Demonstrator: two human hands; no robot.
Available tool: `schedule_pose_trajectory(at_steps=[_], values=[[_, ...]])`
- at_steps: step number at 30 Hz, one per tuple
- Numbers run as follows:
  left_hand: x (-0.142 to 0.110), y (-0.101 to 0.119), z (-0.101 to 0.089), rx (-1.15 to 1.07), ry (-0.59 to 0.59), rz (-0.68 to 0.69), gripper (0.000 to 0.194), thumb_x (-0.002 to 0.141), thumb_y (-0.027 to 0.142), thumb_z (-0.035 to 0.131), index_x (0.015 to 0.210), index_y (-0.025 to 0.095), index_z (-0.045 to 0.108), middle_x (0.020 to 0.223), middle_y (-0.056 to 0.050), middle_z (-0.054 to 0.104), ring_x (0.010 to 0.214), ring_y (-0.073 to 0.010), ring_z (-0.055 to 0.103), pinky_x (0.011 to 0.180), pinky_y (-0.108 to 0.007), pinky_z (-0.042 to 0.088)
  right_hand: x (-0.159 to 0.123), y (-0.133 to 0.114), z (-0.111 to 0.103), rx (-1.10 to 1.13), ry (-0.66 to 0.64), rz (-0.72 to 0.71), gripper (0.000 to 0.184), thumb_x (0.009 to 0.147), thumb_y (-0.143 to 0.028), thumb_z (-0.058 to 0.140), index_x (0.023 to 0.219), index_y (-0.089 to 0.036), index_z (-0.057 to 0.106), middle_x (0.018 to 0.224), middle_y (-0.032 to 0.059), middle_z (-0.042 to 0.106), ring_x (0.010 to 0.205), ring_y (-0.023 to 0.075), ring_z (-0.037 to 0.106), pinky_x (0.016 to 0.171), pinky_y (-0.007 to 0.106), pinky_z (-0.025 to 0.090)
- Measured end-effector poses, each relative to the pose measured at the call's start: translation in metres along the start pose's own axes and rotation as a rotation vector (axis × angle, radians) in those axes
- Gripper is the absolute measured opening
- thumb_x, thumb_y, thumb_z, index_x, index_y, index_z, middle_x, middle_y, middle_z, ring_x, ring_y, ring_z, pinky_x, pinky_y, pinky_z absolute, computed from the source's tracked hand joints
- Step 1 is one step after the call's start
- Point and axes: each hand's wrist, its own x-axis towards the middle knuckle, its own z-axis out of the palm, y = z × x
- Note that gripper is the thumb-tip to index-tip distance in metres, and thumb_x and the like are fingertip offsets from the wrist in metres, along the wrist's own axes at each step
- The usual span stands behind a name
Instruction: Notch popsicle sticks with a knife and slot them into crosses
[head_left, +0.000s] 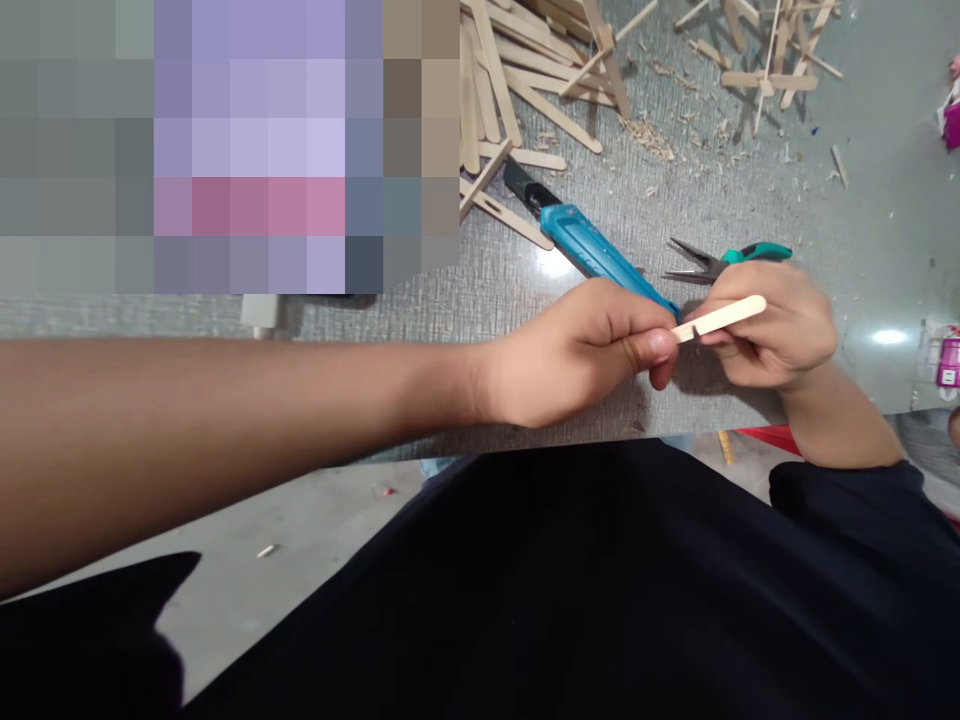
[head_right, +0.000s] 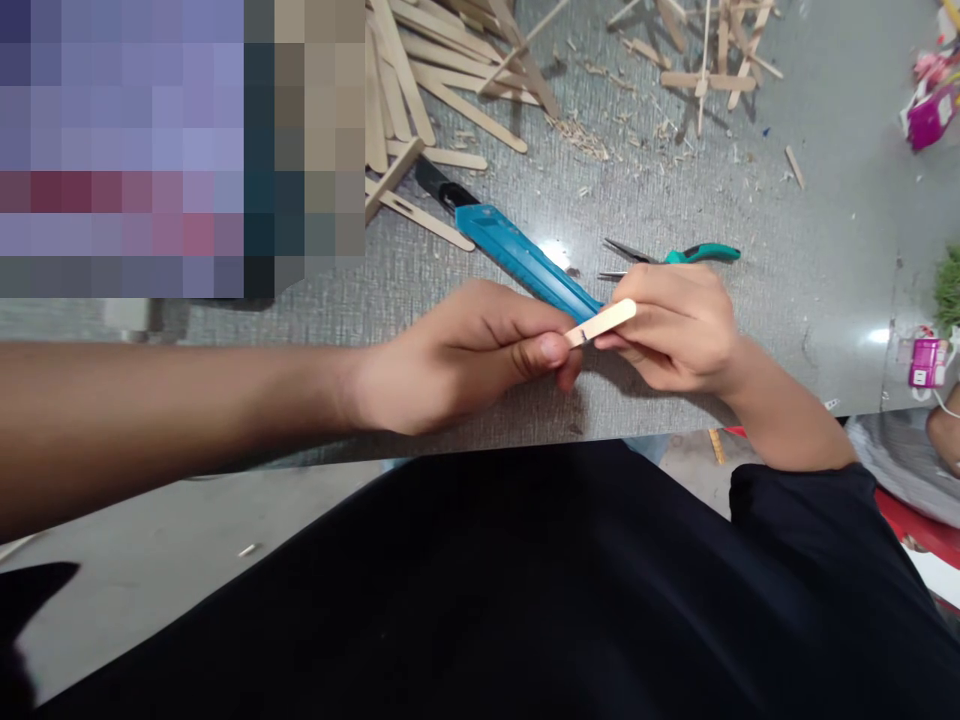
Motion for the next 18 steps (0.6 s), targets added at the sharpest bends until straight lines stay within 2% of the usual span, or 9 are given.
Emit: schedule_pose_trajectory(at_steps=[5,7,12,15,18], values=[[-0.002,0.001,0.001,0.075,0.033,0.016,0.059,0.113,0.065,0.065,0.074,0.021,0.068,0.058,0.002,0.057,0.066,-0.0155,0.061,0.064,-0.025,0.050,0.001,-0.011,0.003,-0.020,0.016,0.064,0.014,0.111,-0.025,0.068,0.098,-0.027,0.073,0.077,0.0006,0.066,0.061,0.0169,0.056,0.051,0.034,0.045],[-0.002,0.002,0.001,0.095,0.038,0.024,0.057,0.113,0.064,0.064,0.075,0.022,0.066,0.058,0.002,0.055,0.065,-0.0159,0.060,0.064,-0.026,0.050,0.002,-0.014,0.005,-0.004,0.037,0.102,0.014,0.109,-0.023,0.069,0.096,-0.027,0.073,0.077,0.0003,0.067,0.061,0.0164,0.055,0.050,0.034,0.045],[-0.003,0.001,0.000,0.160,0.057,0.011,0.049,0.113,0.055,0.061,0.077,0.024,0.063,0.057,0.002,0.055,0.065,-0.0171,0.059,0.063,-0.027,0.048,0.004,-0.022,0.010,0.043,0.091,0.153,0.013,0.104,-0.019,0.073,0.093,-0.026,0.075,0.086,0.0003,0.080,0.065,0.0151,0.067,0.052,0.030,0.051],[-0.005,-0.002,0.001,0.196,0.089,0.017,0.041,0.111,0.047,0.062,0.077,0.024,0.064,0.058,0.002,0.057,0.066,-0.0170,0.060,0.064,-0.028,0.048,0.004,-0.030,0.012,0.042,0.097,0.266,0.017,0.107,-0.021,0.070,0.095,-0.027,0.080,0.087,0.0011,0.082,0.067,0.0163,0.073,0.058,0.031,0.058],[-0.006,-0.004,0.002,0.215,0.133,0.035,0.038,0.110,0.046,0.063,0.078,0.025,0.064,0.058,0.002,0.056,0.067,-0.0177,0.062,0.065,-0.029,0.047,0.005,-0.039,0.012,0.057,0.074,0.383,0.020,0.110,-0.026,0.069,0.097,-0.028,0.084,0.088,0.0020,0.083,0.071,0.0183,0.077,0.066,0.035,0.064]])
